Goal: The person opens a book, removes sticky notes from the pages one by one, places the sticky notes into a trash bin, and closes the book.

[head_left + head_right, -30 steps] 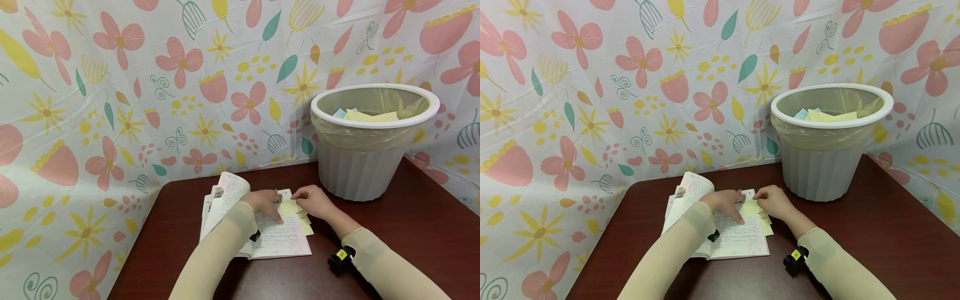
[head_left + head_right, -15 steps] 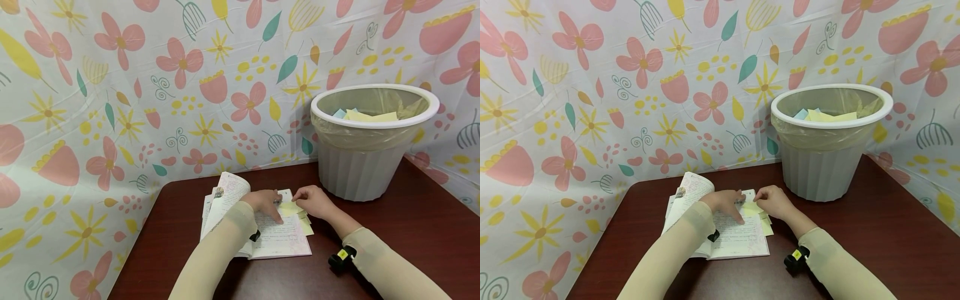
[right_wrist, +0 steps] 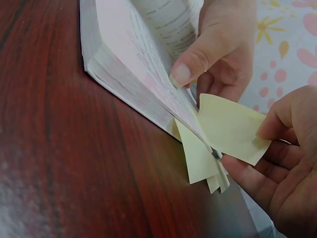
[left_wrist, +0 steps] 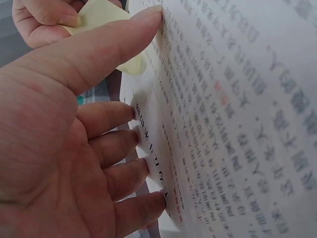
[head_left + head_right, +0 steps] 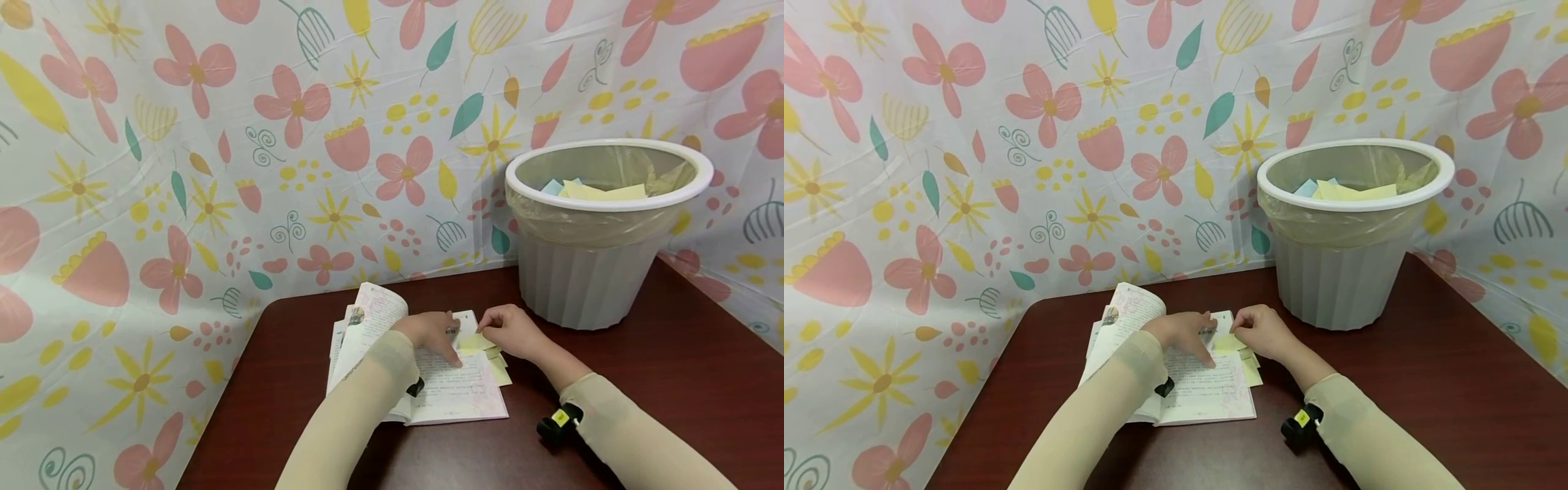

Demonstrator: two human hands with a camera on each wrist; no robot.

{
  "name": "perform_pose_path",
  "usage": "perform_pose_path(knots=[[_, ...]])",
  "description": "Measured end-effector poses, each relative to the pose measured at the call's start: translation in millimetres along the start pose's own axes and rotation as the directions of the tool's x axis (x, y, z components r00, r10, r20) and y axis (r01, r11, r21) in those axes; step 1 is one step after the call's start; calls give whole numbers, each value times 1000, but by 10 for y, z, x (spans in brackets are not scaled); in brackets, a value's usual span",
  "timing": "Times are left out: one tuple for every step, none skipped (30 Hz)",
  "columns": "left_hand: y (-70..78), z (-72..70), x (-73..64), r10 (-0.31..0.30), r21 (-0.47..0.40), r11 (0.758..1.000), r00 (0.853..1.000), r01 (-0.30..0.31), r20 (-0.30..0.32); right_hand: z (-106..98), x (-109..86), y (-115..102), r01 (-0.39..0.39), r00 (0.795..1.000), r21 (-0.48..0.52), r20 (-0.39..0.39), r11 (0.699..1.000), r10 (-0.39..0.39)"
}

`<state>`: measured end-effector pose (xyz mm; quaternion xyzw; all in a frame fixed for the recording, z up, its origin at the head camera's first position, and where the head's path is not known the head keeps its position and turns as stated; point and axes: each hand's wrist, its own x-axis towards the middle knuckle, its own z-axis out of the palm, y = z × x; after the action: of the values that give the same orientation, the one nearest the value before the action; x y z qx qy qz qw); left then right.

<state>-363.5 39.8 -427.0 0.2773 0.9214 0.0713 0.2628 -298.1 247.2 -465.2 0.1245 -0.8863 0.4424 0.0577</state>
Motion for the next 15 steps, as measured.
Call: perform_pose_path(knots=[[-1,2,0,-1,2,1000,1000,1,-1,2,2,1,2,1000,5,3,1000,-2],[-1,2,1,-1,2,1000,1000,1,-1,4,4,3,3,1000,8,4,1000,-3],[-1,3,2,-2,2,1000,1000,2,-1,6,6,5,2,1000,12,5,1000,-2],[-1,3,3,-3,1,1000,1000,3,-1,8,8,5,-5,1000,17,4,1000,5],[-1,3,3,-3,1,1000,1000,3,-1,8,8,4,-5,1000,21,5,1000,5],[-1,3,4,-4,0,1000,1000,4,-1,8,7,3,-7,1000,26,6,1000,7],[-1,3,5,-3,-2,1000,1000,3,-1,6,7,2,-3,1000,28,7,1000,3],[-1,3,5,-4,-3,1000,1000,4,0,5,5,-1,-6,1000,31,6,999,6],[-2,4,5,-4,-4,1000,1000,4,-1,5,3,-6,-9,1000,36,4,999,9],[-3,4,4,-4,-5,1000,1000,4,-2,3,1,-10,-10,1000,40,4,999,10],[-4,5,3,-4,-5,1000,1000,4,-4,2,-2,-17,-9,1000,43,4,999,9],[-5,6,2,-5,-4,1000,1000,5,-6,1,-5,-19,-8,1000,44,5,999,8],[-6,7,1,-6,-3,1000,1000,6,-7,0,-8,-23,-5,1000,44,5,999,5],[-7,9,0,-7,-2,1000,1000,7,-9,0,-13,-29,-8,1000,44,3,999,8],[-9,10,-1,-7,-3,1000,1000,7,-11,-1,-17,-32,-5,1000,42,5,999,5]])
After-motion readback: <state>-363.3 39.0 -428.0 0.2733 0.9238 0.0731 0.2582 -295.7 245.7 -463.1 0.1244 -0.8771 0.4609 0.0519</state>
